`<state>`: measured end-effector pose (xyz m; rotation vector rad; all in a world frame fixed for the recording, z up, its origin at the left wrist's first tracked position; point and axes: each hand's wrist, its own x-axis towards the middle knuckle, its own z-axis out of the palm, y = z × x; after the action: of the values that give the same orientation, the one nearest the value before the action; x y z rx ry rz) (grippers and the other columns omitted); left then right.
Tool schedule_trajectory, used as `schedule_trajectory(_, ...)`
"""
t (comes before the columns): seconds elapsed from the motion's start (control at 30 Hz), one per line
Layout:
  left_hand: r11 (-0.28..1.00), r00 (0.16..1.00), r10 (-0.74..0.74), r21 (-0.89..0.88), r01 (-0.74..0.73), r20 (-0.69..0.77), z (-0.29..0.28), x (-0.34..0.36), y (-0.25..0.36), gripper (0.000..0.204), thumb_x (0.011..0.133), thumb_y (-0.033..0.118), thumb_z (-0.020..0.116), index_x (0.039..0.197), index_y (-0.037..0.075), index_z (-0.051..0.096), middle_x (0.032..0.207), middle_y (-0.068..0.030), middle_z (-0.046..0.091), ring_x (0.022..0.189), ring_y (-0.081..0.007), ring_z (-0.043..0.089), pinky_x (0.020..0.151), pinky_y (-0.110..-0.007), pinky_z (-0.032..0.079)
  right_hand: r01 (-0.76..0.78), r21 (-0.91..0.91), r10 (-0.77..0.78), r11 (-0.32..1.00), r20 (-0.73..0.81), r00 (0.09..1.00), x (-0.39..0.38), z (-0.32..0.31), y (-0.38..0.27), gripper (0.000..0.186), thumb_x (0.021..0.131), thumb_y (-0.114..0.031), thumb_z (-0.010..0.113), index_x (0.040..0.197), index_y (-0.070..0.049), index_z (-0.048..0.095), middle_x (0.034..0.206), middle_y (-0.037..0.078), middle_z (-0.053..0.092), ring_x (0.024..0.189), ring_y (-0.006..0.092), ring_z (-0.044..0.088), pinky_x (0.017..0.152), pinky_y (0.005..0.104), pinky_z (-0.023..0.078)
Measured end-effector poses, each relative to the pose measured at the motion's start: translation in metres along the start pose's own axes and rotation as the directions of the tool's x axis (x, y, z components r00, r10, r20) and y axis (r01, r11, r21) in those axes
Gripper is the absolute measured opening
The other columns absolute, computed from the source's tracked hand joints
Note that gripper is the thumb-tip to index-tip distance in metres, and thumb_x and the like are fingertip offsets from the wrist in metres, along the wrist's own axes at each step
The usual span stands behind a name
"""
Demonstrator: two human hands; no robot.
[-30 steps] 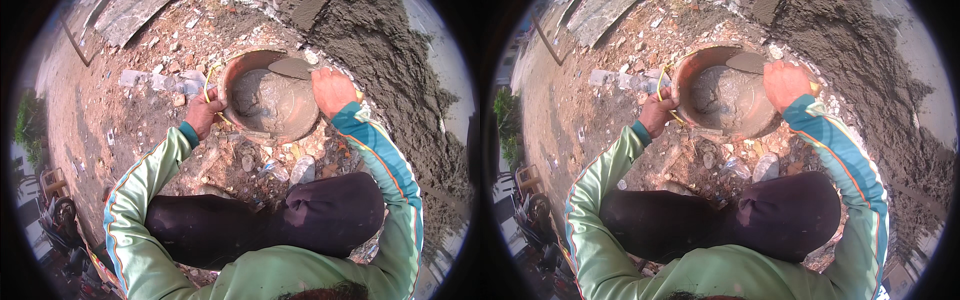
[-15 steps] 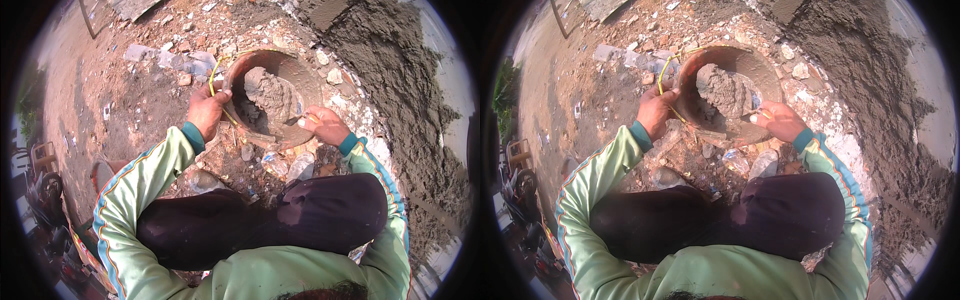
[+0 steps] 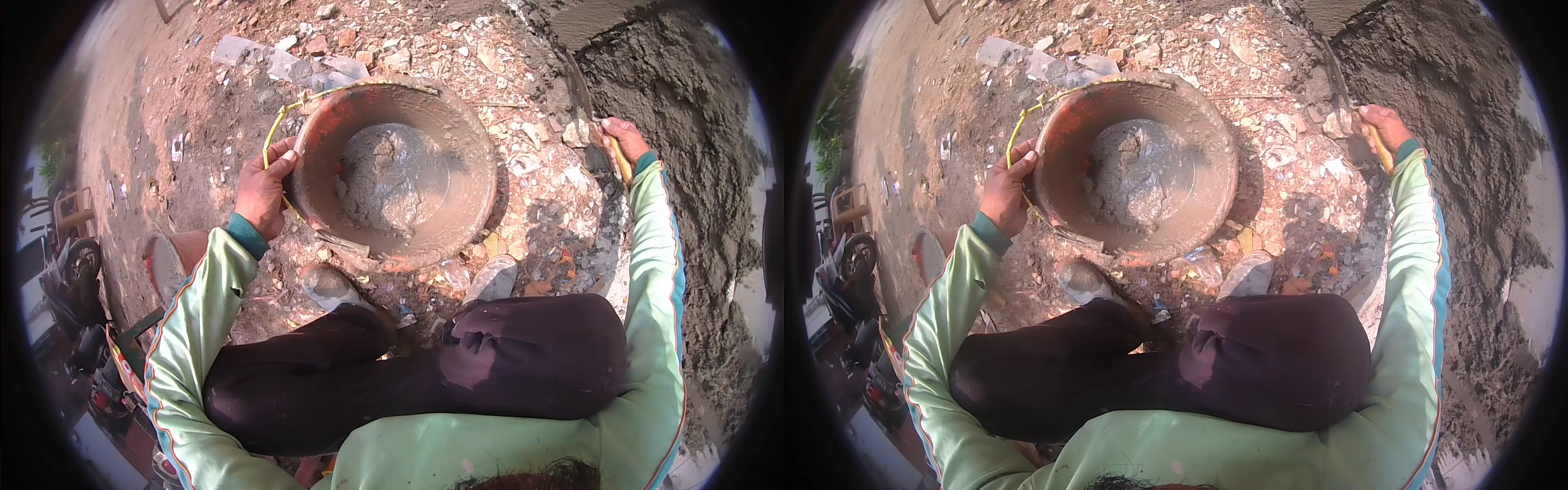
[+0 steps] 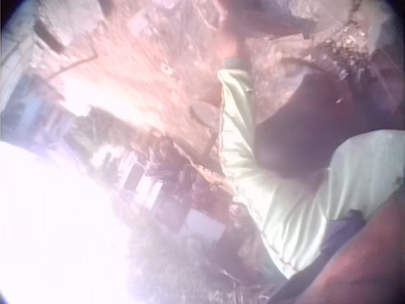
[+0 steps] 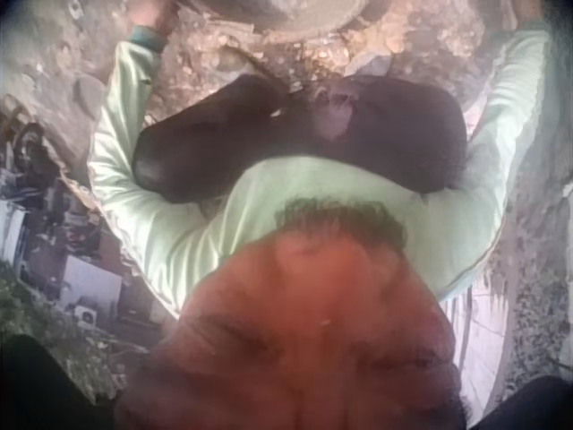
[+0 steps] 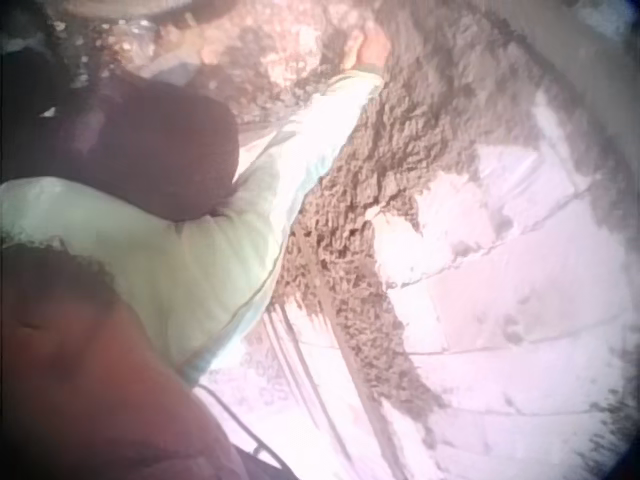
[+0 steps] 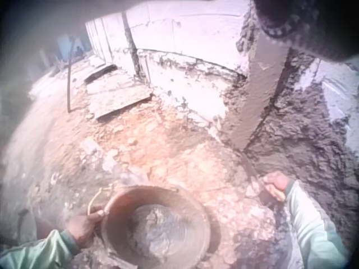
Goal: The person scoops cement from a bucket using a trowel and applies it to a block wall. They smooth the cement along the wall's surface and use a long metal rod to level the applied material.
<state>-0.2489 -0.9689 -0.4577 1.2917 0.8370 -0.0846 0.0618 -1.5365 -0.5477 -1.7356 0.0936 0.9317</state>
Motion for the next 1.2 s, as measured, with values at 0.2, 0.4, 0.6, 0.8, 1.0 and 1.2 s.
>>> schedule_trajectory(0.2,0.994,0.997,0.032,-0.108,-0.024,0.065,0.061,-0.018,0.019,0.033,0.098,0.01,0.056,0.129,-0.002,0.058,0.107,-0.0054,0.068,0.09,-0.0133,0.066,0.082,-0.029,0.054,0.148,-0.465,-0.24,0.873,-0.145,0.96,-0.136,0.07,-0.063,0.03,0.1,-0.032,0.058,0.112,-0.005,0.06,0.075,-0.002,0.052,0.063,0.0081,0.049,0.055,0.0251,0.04)
schedule_trajectory(0.4,0.972,0.945,0.162,0.118,-0.202,0.285,0.128,-0.023,0.023,0.048,0.095,0.017,0.063,0.137,-0.003,0.049,0.099,-0.0058,0.064,0.079,-0.0126,0.064,0.06,-0.028,0.055,0.119,-0.99,-0.496,-0.081,0.144,0.857,-0.131,0.196,-0.049,0.02,0.09,-0.018,0.056,0.098,0.0,0.06,0.099,0.02,0.067,0.09,0.0379,0.066,0.076,0.0482,0.053)
schedule_trajectory(0.6,0.937,0.928,0.223,0.197,-0.288,0.297,0.141,-0.034,0.013,0.042,0.094,0.006,0.062,0.134,-0.006,0.052,0.102,-0.005,0.064,0.089,-0.011,0.061,0.081,-0.027,0.05,0.375,-0.858,-0.12,0.351,0.357,0.927,-0.116,0.264,0.002,0.034,0.091,-0.031,0.058,0.106,-0.002,0.064,0.089,0.022,0.07,0.087,0.0382,0.068,0.079,0.0486,0.053)
schedule_trajectory(0.8,0.959,0.951,0.2,0.15,-0.239,0.236,0.122,-0.034,0.014,0.044,0.094,0.009,0.063,0.134,-0.007,0.053,0.107,-0.005,0.065,0.095,-0.0114,0.059,0.086,-0.027,0.048,0.275,-0.624,-0.127,0.732,0.272,0.954,-0.153,0.253,-0.001,0.037,0.087,-0.039,0.068,0.106,-0.007,0.065,0.075,0.016,0.065,0.071,0.0316,0.064,0.068,0.0428,0.047)
schedule_trajectory(1.0,0.97,0.963,0.194,0.111,-0.217,0.189,0.092,-0.021,0.015,0.048,0.095,0.009,0.058,0.139,-0.008,0.048,0.121,-0.0122,0.064,0.109,-0.0181,0.062,0.098,-0.031,0.049,0.005,-0.153,0.033,0.988,0.248,0.968,-0.155,0.17,-0.006,0.028,0.088,-0.029,0.07,0.096,-0.002,0.063,0.075,0.003,0.061,0.065,0.0105,0.057,0.056,0.028,0.046)
schedule_trajectory(1.2,0.977,0.957,0.174,0.083,-0.198,0.233,0.107,-0.004,0.014,0.045,0.094,0.007,0.057,0.136,-0.008,0.05,0.12,-0.011,0.065,0.107,-0.0174,0.063,0.097,-0.03,0.049,-0.105,-0.056,0.103,0.993,-0.044,0.994,-0.054,-0.027,0.058,0.025,0.098,-0.027,0.062,0.1,-0.002,0.064,0.069,0.0,0.059,0.046,0.008,0.049,0.041,0.0202,0.04)
